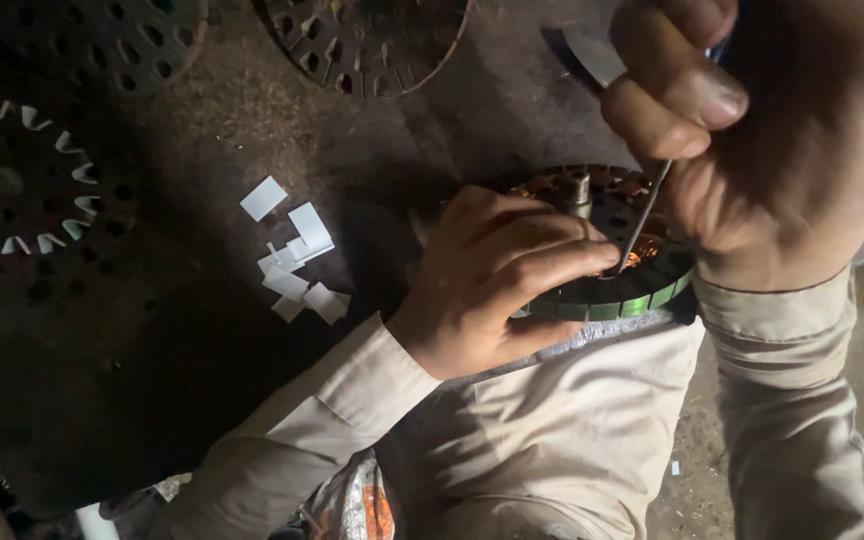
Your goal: The person inserts small white insulating pieces into the slots of a motor stator and uses a screwdriver to press them into place. They repeatedly pick up pieces, place them into the stator, and adjust them with the tool.
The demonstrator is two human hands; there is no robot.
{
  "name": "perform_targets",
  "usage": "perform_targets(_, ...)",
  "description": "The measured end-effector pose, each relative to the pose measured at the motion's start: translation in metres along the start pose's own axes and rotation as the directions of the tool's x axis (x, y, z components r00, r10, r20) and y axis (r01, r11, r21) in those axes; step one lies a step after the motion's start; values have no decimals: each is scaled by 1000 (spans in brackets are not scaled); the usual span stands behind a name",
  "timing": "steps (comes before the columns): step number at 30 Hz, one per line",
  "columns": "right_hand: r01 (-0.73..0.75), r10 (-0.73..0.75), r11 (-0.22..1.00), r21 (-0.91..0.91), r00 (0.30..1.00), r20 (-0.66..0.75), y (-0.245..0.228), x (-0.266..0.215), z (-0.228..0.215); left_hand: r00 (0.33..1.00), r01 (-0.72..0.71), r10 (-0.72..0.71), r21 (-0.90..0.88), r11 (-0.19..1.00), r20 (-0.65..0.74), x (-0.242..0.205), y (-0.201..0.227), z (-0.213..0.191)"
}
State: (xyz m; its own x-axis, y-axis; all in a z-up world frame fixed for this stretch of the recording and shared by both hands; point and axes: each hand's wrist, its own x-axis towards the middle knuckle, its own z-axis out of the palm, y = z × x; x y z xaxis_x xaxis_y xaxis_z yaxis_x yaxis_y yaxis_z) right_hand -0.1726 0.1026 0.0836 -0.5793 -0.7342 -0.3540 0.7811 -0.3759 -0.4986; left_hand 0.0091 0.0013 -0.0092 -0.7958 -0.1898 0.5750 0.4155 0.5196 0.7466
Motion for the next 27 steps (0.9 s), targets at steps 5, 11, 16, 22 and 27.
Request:
perform_targets(5, -53, 53, 999, 5, 998, -23, -2, 2, -4, 1000, -6, 6, 4, 1000, -10, -2, 0, 2)
perform_targets(11, -96, 146, 963, -253, 972, 187, -1, 5, 2, 999, 46, -47, 22, 999, 25, -6, 1, 8)
perform_targets(16, 413, 137, 262, -872, 879, 457, -6, 2, 38, 998, 46, -47, 23, 999, 39, -8, 2, 7)
perform_targets(22, 310, 148, 334, -890, 916, 374, -4, 7, 36, 995, 73, -72, -7, 997, 62, -11, 0, 7)
perform_targets(27, 167, 158, 513, -842, 946, 283, -10, 8, 5, 998, 60, -60, -17, 998, 9, -12, -2, 17)
